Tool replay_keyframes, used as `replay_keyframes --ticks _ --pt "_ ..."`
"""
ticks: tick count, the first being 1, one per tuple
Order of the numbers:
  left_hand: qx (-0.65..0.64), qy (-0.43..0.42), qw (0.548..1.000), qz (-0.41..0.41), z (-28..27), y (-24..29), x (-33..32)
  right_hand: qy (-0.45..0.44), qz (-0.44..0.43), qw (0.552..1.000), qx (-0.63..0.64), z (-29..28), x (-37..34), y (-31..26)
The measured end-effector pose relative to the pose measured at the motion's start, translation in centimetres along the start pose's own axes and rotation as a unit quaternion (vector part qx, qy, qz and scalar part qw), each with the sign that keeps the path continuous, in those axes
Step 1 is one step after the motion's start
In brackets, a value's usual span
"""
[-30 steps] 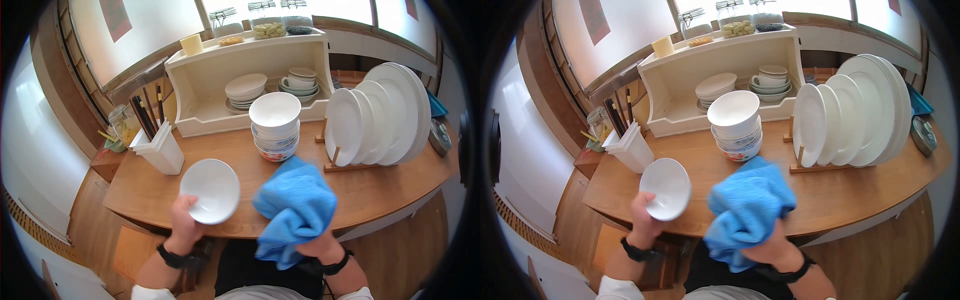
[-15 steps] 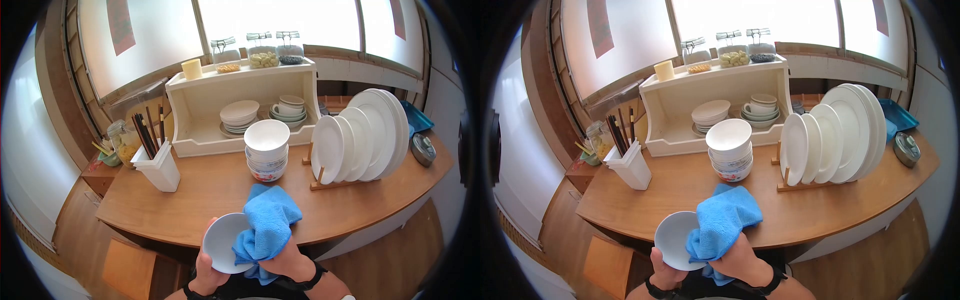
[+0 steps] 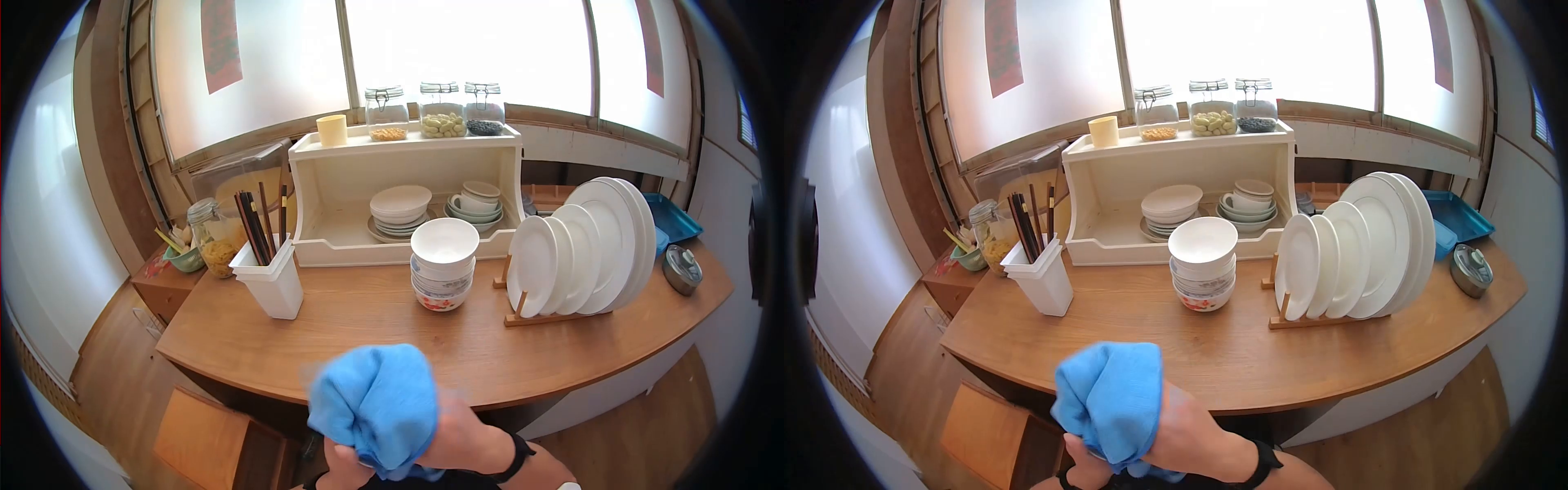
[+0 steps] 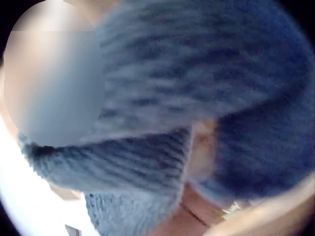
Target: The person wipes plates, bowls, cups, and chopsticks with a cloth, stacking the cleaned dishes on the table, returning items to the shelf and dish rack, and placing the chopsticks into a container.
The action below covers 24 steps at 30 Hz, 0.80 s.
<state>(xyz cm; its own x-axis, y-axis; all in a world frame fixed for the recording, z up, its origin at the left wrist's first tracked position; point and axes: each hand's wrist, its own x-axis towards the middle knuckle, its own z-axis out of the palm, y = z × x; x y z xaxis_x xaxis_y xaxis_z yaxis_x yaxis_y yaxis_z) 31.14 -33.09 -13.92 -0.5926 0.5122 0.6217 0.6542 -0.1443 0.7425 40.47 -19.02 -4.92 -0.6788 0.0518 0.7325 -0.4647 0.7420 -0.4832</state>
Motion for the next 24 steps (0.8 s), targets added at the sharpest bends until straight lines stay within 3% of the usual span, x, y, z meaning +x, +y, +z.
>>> replay_keyframes --ticks 1,3,6,8,12,14,15,16,18,19,20,24 --pt "-0.127 0.001 0.991 -0.033 0.0 0.7 0.2 -0.047 0.000 0.999 -0.009 0.3 -0.6 0.0" --pt "-0.374 0.006 0.923 -0.093 0.1 2.1 0.7 -0.076 -0.024 0.997 -0.023 0.8 -0.9 0.1" --pt "-0.331 0.006 0.941 -0.073 -0.6 2.6 0.4 -0.110 -0.037 0.991 -0.068 0.5 -0.8 -1.1" --pt "-0.319 -0.028 0.944 -0.075 -1.3 2.8 0.5 -0.135 -0.060 0.967 -0.210 0.0 -1.0 -2.4" --pt "-0.214 -0.054 0.975 -0.024 -2.8 2.1 0.6 -0.133 0.003 0.972 -0.195 0.1 -1.5 -4.2" --pt "-0.345 0.024 0.929 -0.131 -2.6 3.1 0.8 -0.084 0.055 0.984 -0.149 0.3 -2.1 -4.6" --pt "-0.413 0.010 0.892 -0.186 -2.6 3.3 0.9 -0.102 0.084 0.982 -0.138 0.3 -2.8 -4.7" --pt "-0.413 0.012 0.891 -0.188 -2.5 3.5 0.9 -0.104 0.085 0.981 -0.137 0.4 -3.0 -5.1" --pt "-0.458 -0.011 0.867 -0.196 -2.1 4.2 1.0 0.102 -0.034 0.933 -0.343 0.3 -3.1 -6.2" --pt "-0.449 -0.016 0.871 -0.198 -1.9 4.4 0.9 0.128 -0.026 0.920 -0.370 0.8 -3.9 -5.9" --pt "-0.449 -0.019 0.870 -0.201 -1.9 4.7 0.8 0.128 -0.022 0.919 -0.371 1.1 -4.2 -5.4" --pt "-0.441 -0.036 0.885 -0.147 -1.4 4.5 0.6 -0.016 -0.007 0.981 -0.192 2.4 -5.0 -2.5"
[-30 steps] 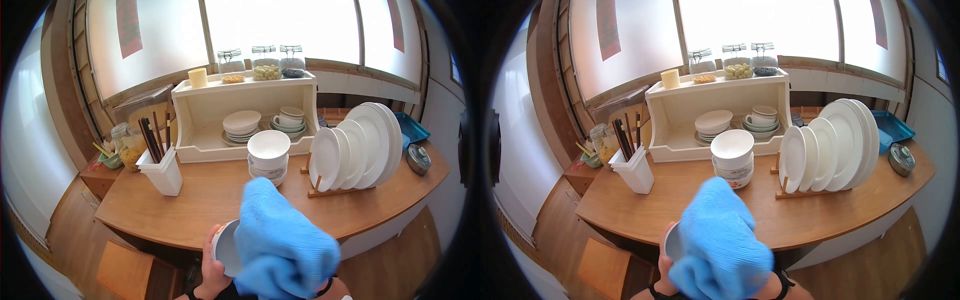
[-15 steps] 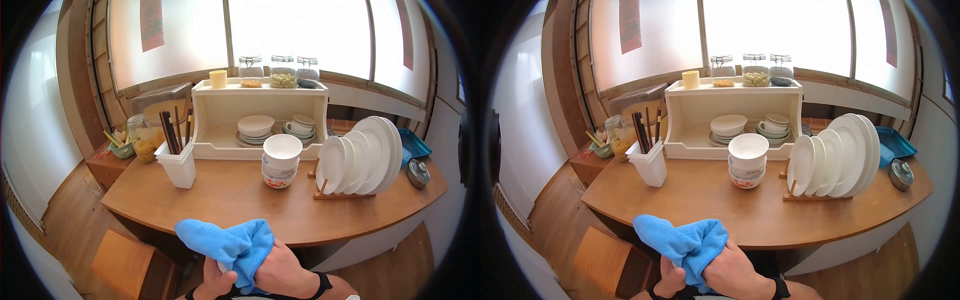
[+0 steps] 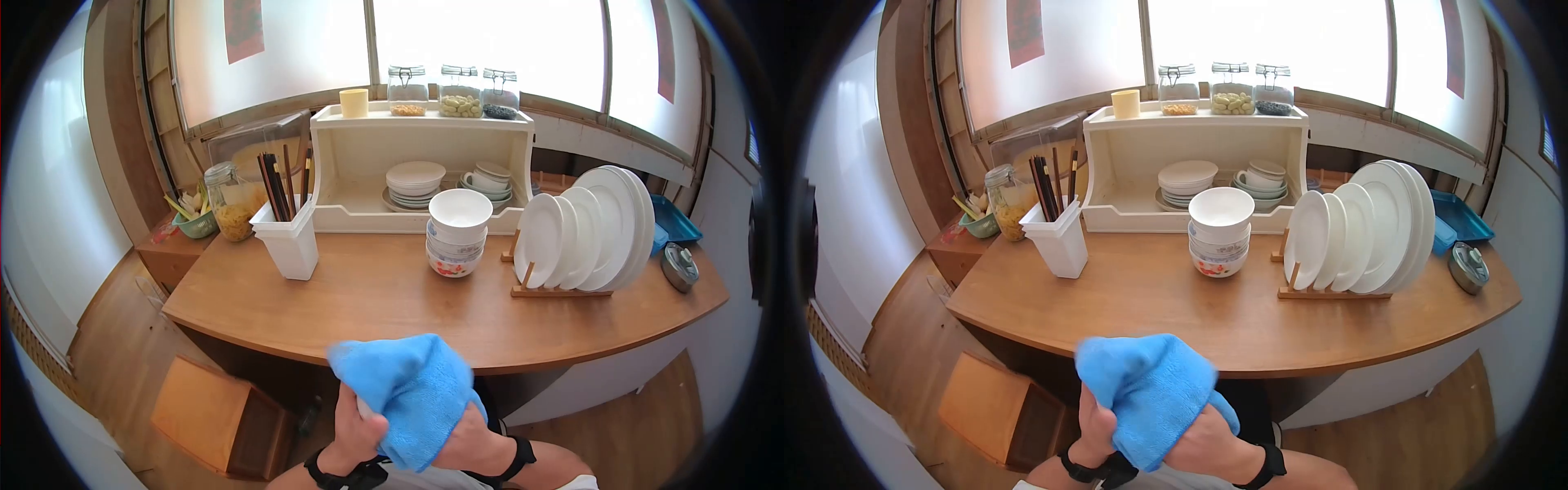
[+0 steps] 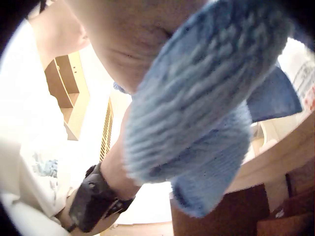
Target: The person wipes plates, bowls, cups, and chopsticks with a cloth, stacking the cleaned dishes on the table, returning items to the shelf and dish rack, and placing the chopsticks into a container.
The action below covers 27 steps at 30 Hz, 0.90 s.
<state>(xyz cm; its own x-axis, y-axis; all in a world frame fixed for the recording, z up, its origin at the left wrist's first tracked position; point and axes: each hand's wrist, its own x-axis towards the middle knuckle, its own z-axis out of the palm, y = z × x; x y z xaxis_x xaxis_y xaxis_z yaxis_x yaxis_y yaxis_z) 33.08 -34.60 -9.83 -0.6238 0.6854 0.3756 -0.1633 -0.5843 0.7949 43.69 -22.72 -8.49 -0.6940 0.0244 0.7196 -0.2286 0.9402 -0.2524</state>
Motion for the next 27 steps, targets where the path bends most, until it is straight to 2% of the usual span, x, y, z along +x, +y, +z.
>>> replay_keyframes --ticks 2,3,4,6,7,8,9,10,12,13,14,16,17,19,20,21,22,23,24,26,27 --pt "0.112 -0.089 0.986 0.080 -1.2 -1.0 -0.1 -0.067 -0.001 0.992 0.102 0.9 -0.4 0.3" --pt "0.102 -0.076 0.988 0.085 -0.7 -1.4 -0.2 -0.110 0.065 0.972 0.198 0.0 1.0 0.3" --pt "0.101 -0.072 0.990 0.074 -0.9 -1.5 -0.4 -0.077 -0.028 0.992 0.094 -1.5 3.0 0.2" --pt "0.261 -0.102 0.949 0.146 -1.2 -1.8 0.6 -0.083 0.105 0.945 0.299 -2.0 4.3 0.4" --pt "0.433 -0.085 0.848 0.293 -0.9 -0.9 1.2 -0.141 0.181 0.880 0.416 -1.3 2.8 1.5" --pt "0.467 -0.117 0.821 0.307 -0.8 -0.3 1.2 -0.193 0.251 0.790 0.525 -0.2 0.7 3.3" --pt "0.451 -0.159 0.817 0.322 -0.6 0.0 1.5 -0.226 0.327 0.647 0.651 1.0 -0.3 5.1" --pt "0.433 -0.199 0.812 0.336 -0.6 0.3 1.9 -0.214 0.355 0.603 0.682 0.2 0.2 4.5" --pt "0.413 -0.193 0.840 0.293 -1.3 1.0 3.0 -0.091 0.266 0.736 0.616 0.9 -0.3 2.7" --pt "0.313 -0.165 0.918 0.178 -1.1 0.5 2.5 0.011 0.156 0.888 0.433 0.5 0.7 1.1" --pt "0.204 -0.129 0.969 0.060 -0.9 0.0 2.1 0.011 0.047 0.972 0.232 0.6 1.2 1.5" --pt "0.218 -0.103 0.970 0.013 -0.4 0.4 2.5 -0.028 -0.004 0.986 0.165 0.4 1.6 2.8" --pt "0.218 -0.107 0.970 0.010 -0.1 0.4 2.7 -0.026 0.001 0.986 0.164 0.6 1.4 3.2" --pt "0.141 -0.052 0.987 -0.055 0.4 0.2 2.8 -0.046 -0.031 0.996 0.064 1.1 1.2 3.6" --pt "0.141 -0.054 0.987 -0.057 0.0 0.0 2.9 -0.045 -0.028 0.997 0.063 1.1 1.6 3.5" --pt "0.298 -0.080 0.945 0.104 -0.5 -0.1 2.9 -0.014 0.026 0.980 0.198 1.0 2.2 2.8" --pt "0.438 -0.102 0.854 0.261 -0.7 -0.2 2.9 0.017 0.079 0.941 0.328 0.7 2.7 2.4" --pt "0.453 -0.121 0.818 0.334 -0.5 0.0 3.0 -0.023 0.108 0.892 0.438 -0.1 2.8 3.0" --pt "0.453 -0.121 0.819 0.332 -0.2 -0.4 3.5 -0.087 0.238 0.788 0.561 -0.3 2.4 3.6" --pt "0.347 -0.139 0.827 0.421 0.2 -1.2 4.0 -0.057 0.257 0.732 0.628 -0.6 2.4 2.8" --pt "0.342 -0.144 0.863 0.343 -0.6 -1.2 4.4 -0.013 0.184 0.873 0.452 -0.3 2.6 2.6"
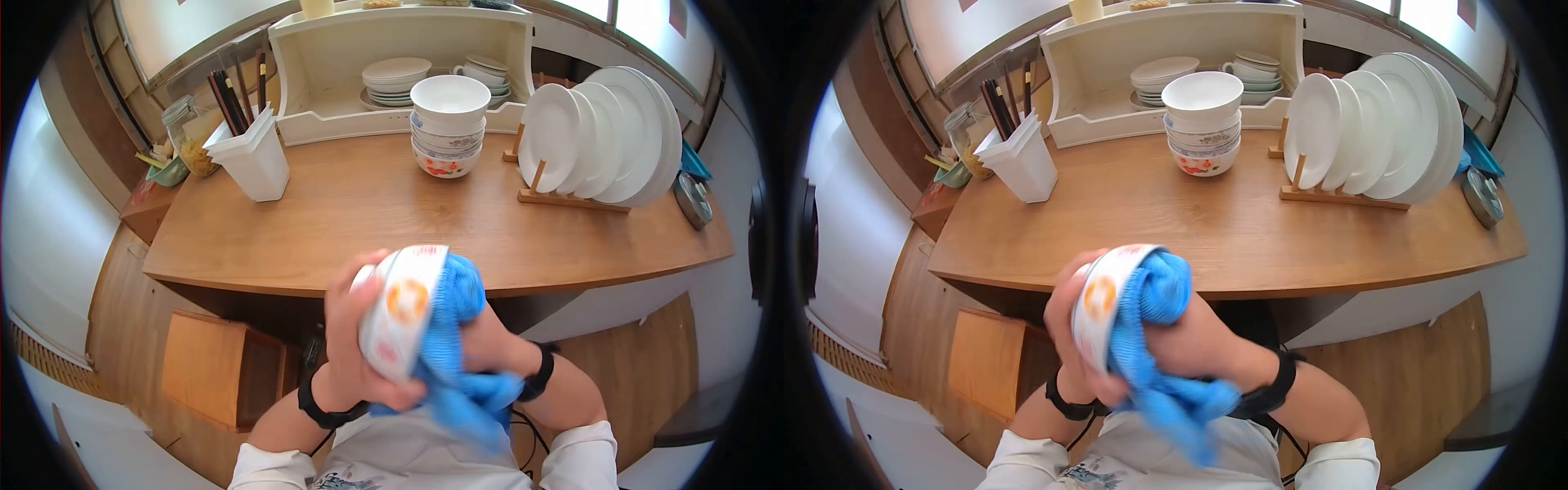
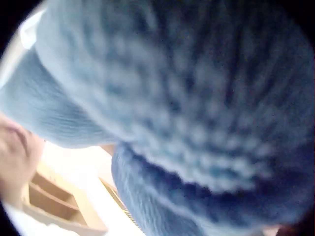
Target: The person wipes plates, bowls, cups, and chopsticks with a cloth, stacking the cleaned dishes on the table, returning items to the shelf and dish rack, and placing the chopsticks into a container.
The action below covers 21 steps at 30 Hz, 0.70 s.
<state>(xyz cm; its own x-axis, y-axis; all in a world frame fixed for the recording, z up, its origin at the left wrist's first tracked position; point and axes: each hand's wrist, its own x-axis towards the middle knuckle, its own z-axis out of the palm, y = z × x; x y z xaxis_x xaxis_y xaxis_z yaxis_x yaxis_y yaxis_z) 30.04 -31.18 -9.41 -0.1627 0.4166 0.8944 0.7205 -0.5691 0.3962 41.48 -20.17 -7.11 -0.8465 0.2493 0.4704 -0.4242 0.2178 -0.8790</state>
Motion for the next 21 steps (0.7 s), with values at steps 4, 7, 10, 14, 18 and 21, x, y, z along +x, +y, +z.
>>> replay_keyframes --ticks 4,7,10,14,18,21 --pt "-0.239 0.010 0.910 -0.339 0.3 1.0 0.7 0.009 -0.156 0.926 -0.343 -1.0 0.7 1.1" --pt "-0.322 0.008 0.841 -0.434 0.3 0.7 0.8 -0.054 -0.205 0.856 -0.472 -2.3 1.0 1.0" --pt "-0.408 0.138 0.822 -0.373 0.2 1.3 0.5 0.046 -0.216 0.909 -0.353 -3.2 0.5 0.6" --pt "-0.385 0.218 0.828 -0.345 0.2 2.3 -0.6 0.242 -0.011 0.966 0.094 -1.4 -0.6 -1.0" --pt "-0.223 0.135 0.963 -0.074 2.1 0.3 -1.5 0.099 -0.039 0.991 0.081 -0.2 -0.1 0.4" --pt "-0.065 0.048 0.996 0.030 1.5 -0.6 -0.9 0.192 0.096 0.943 0.254 0.6 -0.5 2.6"
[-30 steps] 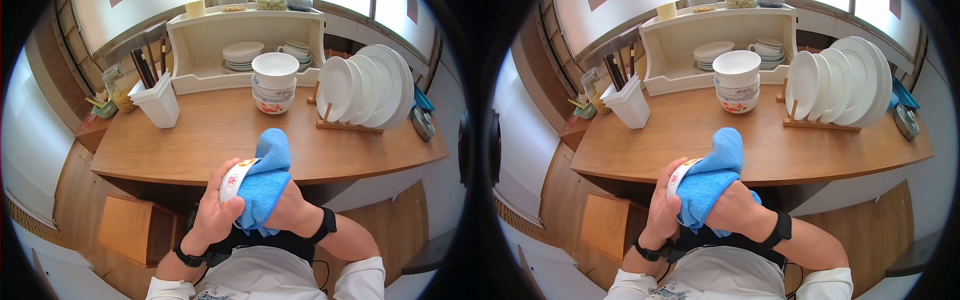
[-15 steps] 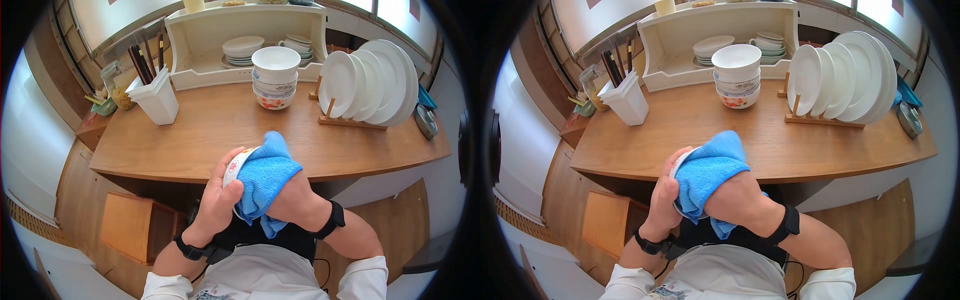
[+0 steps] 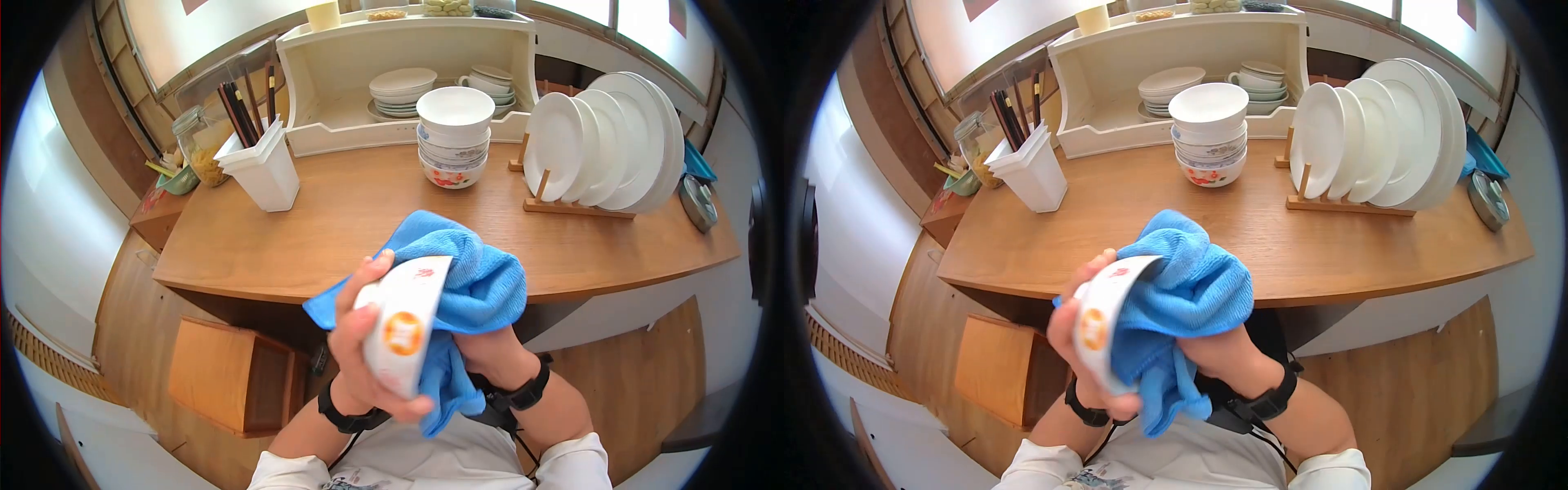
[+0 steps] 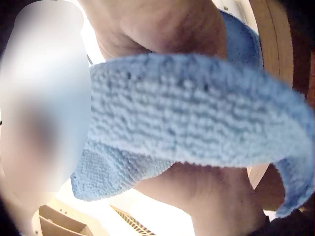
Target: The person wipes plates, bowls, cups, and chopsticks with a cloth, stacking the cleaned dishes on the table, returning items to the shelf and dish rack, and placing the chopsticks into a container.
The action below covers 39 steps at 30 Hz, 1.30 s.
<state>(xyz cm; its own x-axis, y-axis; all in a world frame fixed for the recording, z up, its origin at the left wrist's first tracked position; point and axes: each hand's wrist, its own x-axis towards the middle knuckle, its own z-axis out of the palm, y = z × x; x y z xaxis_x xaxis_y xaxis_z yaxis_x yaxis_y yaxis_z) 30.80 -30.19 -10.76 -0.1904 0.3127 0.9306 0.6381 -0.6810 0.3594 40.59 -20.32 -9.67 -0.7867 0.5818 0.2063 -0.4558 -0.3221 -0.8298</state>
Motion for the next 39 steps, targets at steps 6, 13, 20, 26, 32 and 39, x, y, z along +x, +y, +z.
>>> replay_keyframes --ticks 6,13,20,26,32,39 --pt "-0.035 -0.024 0.973 -0.227 -0.3 4.4 1.6 -0.060 -0.318 0.713 -0.622 -0.6 -0.6 -6.5" --pt "0.037 -0.015 0.988 -0.146 0.0 5.0 0.4 0.049 -0.174 0.935 -0.304 -0.6 -2.4 0.4" --pt "0.126 0.017 0.990 0.065 1.3 5.8 -1.1 -0.186 -0.193 0.958 -0.103 -1.2 -1.6 -1.0" --pt "0.155 -0.140 0.958 -0.198 -0.7 7.5 2.3 0.040 -0.207 0.915 -0.343 -0.3 -3.4 0.4" --pt "0.013 0.022 0.998 -0.050 0.5 5.5 -0.5 -0.012 -0.316 0.917 -0.243 0.7 -1.7 -2.5" --pt "0.165 -0.103 0.979 -0.055 -0.4 5.0 1.9 0.036 -0.149 0.987 -0.051 -0.7 -2.2 -2.6"
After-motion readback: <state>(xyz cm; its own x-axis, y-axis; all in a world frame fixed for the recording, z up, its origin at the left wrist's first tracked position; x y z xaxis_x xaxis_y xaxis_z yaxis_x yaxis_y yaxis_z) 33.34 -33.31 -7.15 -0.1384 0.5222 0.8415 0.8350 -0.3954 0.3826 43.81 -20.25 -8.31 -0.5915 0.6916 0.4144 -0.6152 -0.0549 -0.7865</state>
